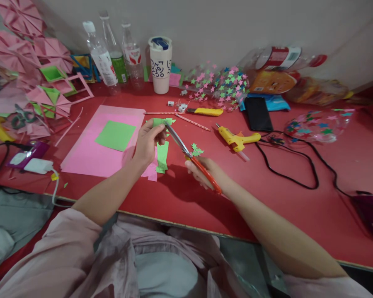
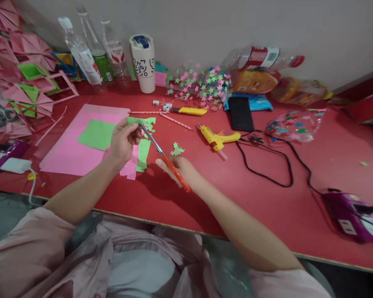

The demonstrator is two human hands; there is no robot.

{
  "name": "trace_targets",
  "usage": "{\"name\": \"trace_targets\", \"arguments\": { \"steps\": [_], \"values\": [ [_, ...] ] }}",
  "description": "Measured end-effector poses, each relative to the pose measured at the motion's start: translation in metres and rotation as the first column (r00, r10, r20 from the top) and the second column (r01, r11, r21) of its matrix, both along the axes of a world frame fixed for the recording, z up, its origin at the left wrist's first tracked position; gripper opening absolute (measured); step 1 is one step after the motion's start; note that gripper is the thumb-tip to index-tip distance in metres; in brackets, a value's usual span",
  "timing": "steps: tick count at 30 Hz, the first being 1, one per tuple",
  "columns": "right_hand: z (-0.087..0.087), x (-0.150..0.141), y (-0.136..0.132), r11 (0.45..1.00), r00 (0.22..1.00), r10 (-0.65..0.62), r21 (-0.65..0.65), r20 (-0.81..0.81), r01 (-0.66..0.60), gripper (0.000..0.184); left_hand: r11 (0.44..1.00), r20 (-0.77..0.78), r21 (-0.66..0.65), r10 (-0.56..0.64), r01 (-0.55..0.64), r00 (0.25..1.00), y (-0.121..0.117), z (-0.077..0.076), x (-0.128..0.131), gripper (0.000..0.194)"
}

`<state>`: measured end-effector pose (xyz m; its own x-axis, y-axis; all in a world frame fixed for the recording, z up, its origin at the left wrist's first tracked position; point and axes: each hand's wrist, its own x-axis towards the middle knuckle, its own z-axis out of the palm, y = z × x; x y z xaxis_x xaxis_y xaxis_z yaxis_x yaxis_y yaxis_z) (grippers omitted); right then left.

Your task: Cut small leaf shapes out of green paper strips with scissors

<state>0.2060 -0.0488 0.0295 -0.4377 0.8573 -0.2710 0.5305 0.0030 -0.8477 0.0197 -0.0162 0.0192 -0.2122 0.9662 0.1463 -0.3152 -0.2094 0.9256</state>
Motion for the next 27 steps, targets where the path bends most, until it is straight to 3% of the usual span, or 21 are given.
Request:
{"name": "trace_targets", "arguments": {
  "steps": [10,27],
  "values": [
    [0.0080,-0.0020,-0.0025,1.000,1.000,-0.029,-0.010,-0.009,0.029,0.045,1.000,-0.001,-0.007,0.003,-0.003,1.000,0.0009,-0.0008,0.0001,0.014],
    [0.0029,-0.0001,0.0000,0.999,1.000,-0.026,0.042,0.018,0.025,0.048,1.000,0.002,-0.006,0.009,-0.009,1.000,0.0005,-0.0007,0.0008,0.013]
  ]
}}
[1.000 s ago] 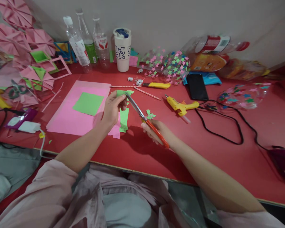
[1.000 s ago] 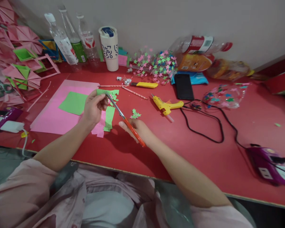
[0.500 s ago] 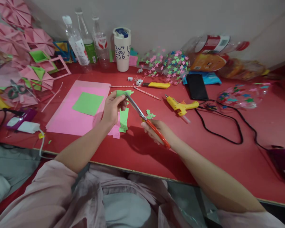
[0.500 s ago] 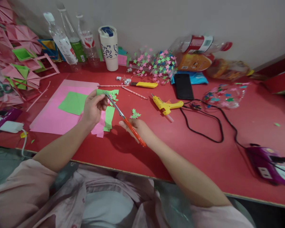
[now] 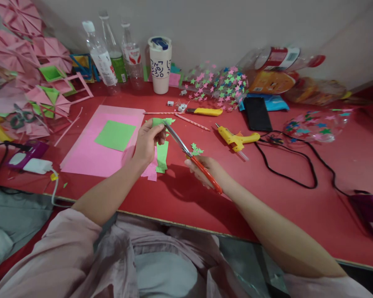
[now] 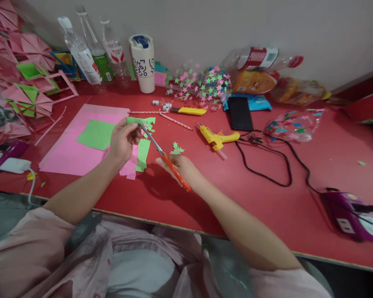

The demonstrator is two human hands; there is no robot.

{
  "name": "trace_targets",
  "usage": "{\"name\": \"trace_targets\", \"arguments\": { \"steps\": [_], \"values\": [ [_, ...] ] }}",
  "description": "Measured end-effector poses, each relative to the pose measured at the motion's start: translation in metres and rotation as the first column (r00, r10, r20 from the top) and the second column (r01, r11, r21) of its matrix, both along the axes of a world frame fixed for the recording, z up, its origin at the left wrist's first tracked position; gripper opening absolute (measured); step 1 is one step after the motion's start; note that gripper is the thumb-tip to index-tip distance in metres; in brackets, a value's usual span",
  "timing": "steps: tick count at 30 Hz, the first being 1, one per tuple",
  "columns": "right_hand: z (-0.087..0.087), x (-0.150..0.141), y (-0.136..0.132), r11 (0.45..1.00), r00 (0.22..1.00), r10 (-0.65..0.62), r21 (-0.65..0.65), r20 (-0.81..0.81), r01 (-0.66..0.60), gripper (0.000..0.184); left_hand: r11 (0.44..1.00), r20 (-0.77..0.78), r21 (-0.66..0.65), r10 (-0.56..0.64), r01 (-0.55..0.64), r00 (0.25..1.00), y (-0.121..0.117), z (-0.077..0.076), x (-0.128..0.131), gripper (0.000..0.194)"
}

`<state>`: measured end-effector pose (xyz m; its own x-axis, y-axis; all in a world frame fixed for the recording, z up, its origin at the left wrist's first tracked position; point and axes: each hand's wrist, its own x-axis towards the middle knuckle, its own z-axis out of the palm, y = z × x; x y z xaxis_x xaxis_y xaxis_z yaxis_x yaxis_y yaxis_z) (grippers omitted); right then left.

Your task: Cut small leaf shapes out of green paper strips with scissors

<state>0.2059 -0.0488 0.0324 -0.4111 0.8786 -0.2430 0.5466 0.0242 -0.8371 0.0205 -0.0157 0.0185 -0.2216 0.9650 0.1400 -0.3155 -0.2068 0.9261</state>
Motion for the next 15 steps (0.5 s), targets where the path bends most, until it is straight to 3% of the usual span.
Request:
{"name": "trace_targets", "arguments": {
  "steps": [8,12,15],
  "values": [
    [0.0033,0.0001,0.0012,0.994,0.998,-0.043,-0.105,-0.044,0.038,0.047,1.000,-0.026,-0.005,-0.015,0.015,1.000,0.0037,-0.0022,-0.0038,0.019],
    [0.0036,0.0028,0.0037,0.972,0.991,0.000,-0.233,-0.130,-0.031,0.045,1.000,-0.023,0.005,0.003,-0.003,1.000,0.0032,-0.0020,-0.0033,0.019],
    [0.0028,0.0037,0.0037,0.968,0.986,0.024,-0.242,-0.166,-0.064,0.045,1.000,-0.031,0.018,-0.018,0.019,0.999,0.0005,-0.0013,-0.0002,0.020]
  ]
}}
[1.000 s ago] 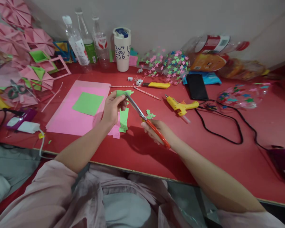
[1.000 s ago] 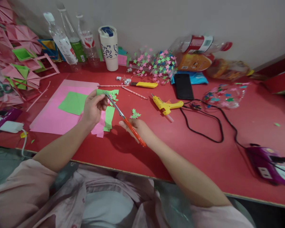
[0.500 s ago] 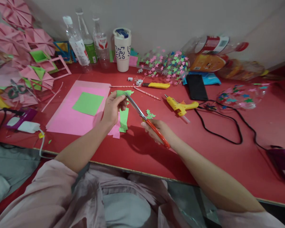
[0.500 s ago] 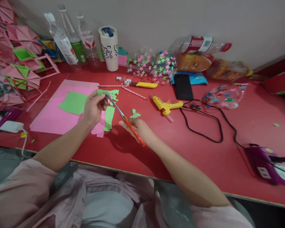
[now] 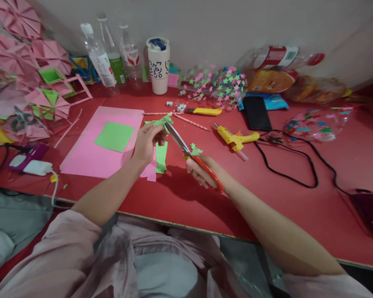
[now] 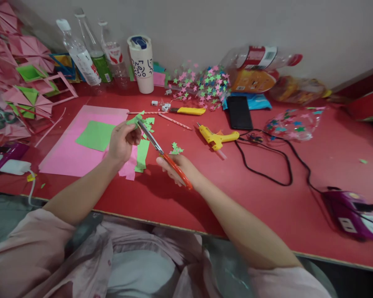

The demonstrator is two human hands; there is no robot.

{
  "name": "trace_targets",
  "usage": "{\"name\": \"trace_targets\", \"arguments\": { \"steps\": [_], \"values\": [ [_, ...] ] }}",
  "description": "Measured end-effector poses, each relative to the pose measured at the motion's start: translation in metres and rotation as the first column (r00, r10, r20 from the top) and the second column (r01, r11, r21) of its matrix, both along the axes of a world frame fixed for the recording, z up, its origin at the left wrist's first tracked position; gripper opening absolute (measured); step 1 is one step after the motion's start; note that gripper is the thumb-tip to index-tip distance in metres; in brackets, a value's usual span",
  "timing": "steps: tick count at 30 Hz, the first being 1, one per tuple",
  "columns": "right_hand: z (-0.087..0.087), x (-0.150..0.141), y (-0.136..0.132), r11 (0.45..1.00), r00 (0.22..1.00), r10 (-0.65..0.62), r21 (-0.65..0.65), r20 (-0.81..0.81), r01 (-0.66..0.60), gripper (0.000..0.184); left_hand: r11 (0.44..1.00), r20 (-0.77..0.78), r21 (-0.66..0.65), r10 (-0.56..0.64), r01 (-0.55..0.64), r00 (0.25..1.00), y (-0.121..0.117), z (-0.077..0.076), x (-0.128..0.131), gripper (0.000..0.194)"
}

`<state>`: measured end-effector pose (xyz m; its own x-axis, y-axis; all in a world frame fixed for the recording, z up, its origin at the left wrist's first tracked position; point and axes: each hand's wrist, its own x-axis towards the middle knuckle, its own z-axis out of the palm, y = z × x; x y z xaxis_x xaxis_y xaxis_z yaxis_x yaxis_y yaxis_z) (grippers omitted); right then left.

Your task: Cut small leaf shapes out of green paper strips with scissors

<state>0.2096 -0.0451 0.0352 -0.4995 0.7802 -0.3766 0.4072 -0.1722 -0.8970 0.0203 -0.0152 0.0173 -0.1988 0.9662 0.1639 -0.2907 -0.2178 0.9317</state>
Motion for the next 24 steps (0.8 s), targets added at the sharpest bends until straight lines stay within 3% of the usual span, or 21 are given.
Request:
{"name": "trace_targets", "arguments": {
  "steps": [14,19,24],
  "values": [
    [-0.002,-0.009,-0.007,0.997,0.997,-0.071,-0.019,0.026,0.072,0.040,0.998,-0.018,-0.012,-0.060,0.060,0.998,-0.004,0.000,0.005,0.026],
    [-0.001,-0.009,-0.011,0.996,0.998,-0.062,0.066,-0.004,0.062,0.040,0.996,-0.021,0.002,-0.087,0.088,0.996,-0.004,-0.002,0.006,0.024],
    [-0.002,-0.009,-0.012,0.996,0.997,-0.072,0.055,-0.010,0.073,0.039,0.994,-0.017,0.012,-0.107,0.107,0.994,-0.004,-0.003,0.007,0.024]
  ]
}}
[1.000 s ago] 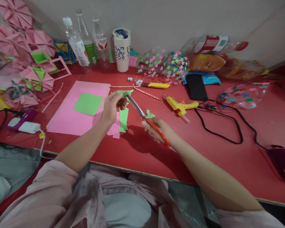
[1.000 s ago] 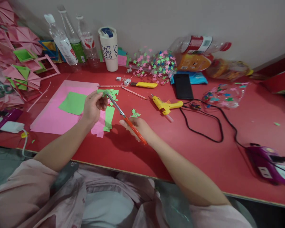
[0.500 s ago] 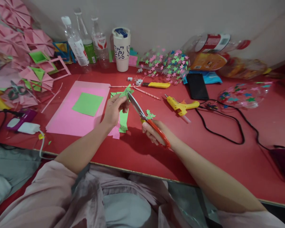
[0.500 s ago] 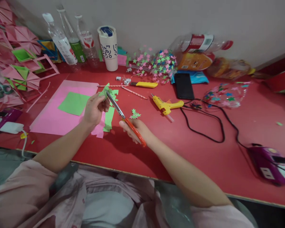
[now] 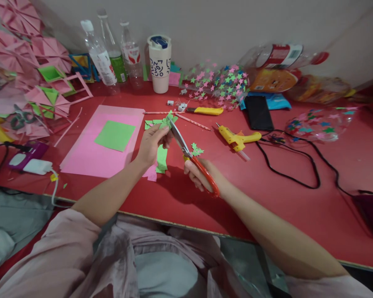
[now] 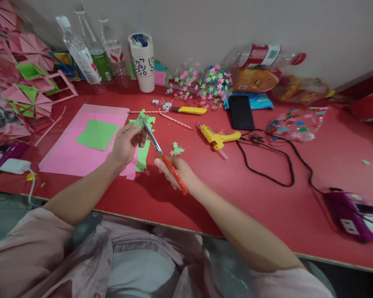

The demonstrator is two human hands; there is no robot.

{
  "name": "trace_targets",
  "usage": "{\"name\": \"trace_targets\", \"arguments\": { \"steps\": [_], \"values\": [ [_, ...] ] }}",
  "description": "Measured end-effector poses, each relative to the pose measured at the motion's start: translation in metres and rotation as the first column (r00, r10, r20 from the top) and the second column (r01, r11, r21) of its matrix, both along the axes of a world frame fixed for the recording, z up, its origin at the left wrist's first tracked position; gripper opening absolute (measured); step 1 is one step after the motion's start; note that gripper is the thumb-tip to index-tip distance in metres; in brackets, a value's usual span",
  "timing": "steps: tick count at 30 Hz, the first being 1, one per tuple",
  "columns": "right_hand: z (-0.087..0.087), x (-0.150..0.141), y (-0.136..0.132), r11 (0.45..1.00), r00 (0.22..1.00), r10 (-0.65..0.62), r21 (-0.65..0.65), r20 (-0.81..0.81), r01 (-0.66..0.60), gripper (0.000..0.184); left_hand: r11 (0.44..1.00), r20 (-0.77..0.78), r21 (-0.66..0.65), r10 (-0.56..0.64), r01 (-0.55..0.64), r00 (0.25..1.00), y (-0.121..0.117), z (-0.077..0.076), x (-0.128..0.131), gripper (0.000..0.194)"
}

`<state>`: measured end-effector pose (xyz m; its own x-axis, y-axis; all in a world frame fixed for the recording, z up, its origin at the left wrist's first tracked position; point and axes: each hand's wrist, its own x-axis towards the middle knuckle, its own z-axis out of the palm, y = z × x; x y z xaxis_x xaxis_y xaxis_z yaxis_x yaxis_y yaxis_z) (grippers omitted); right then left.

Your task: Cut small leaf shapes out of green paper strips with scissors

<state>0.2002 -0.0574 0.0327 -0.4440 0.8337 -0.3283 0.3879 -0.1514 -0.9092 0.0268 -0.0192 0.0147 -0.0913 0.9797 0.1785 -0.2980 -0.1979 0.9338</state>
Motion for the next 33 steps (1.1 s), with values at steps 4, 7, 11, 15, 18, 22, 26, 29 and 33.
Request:
{"name": "trace_targets", "arguments": {
  "steps": [4,7,11,15,18,22,26,29,33],
  "values": [
    [-0.0013,-0.0020,-0.0014,0.999,0.999,-0.031,-0.031,-0.030,0.030,0.039,1.000,-0.011,-0.019,0.002,-0.002,1.000,0.0004,-0.0007,0.0001,0.024],
    [-0.0007,-0.0033,-0.0027,0.998,0.999,-0.043,-0.046,-0.028,0.042,0.040,1.000,-0.015,-0.020,-0.005,0.005,1.000,0.0012,-0.0018,0.0000,0.025],
    [0.0002,-0.0033,-0.0035,0.999,0.999,-0.038,-0.022,0.005,0.038,0.040,1.000,-0.010,-0.019,-0.013,0.013,1.000,0.0025,-0.0036,-0.0005,0.023],
    [-0.0028,-0.0019,-0.0030,0.999,1.000,-0.028,0.022,0.008,0.028,0.041,1.000,0.008,-0.013,-0.021,0.021,1.000,0.0031,-0.0043,-0.0014,0.022],
    [-0.0052,-0.0013,-0.0021,0.998,0.999,-0.033,0.043,0.000,0.033,0.041,0.999,0.009,-0.025,-0.031,0.032,0.999,0.0026,-0.0039,-0.0017,0.022],
    [-0.0044,-0.0017,-0.0014,0.998,0.999,-0.054,0.026,-0.005,0.054,0.041,0.998,-0.005,-0.046,-0.037,0.037,0.999,0.0013,-0.0041,-0.0009,0.022],
    [-0.0027,-0.0018,-0.0015,0.998,0.998,-0.058,0.030,-0.012,0.058,0.041,0.998,-0.010,-0.049,-0.030,0.029,1.000,0.0004,-0.0052,0.0006,0.022],
    [-0.0038,-0.0018,-0.0010,0.997,0.998,-0.058,0.040,-0.016,0.059,0.042,0.998,-0.011,-0.056,-0.028,0.027,1.000,0.0006,-0.0063,0.0009,0.022],
    [-0.0061,-0.0024,0.0004,0.997,0.997,-0.078,0.027,-0.004,0.078,0.043,0.997,-0.006,-0.065,-0.029,0.028,1.000,0.0011,-0.0075,0.0009,0.021]
  ]
}}
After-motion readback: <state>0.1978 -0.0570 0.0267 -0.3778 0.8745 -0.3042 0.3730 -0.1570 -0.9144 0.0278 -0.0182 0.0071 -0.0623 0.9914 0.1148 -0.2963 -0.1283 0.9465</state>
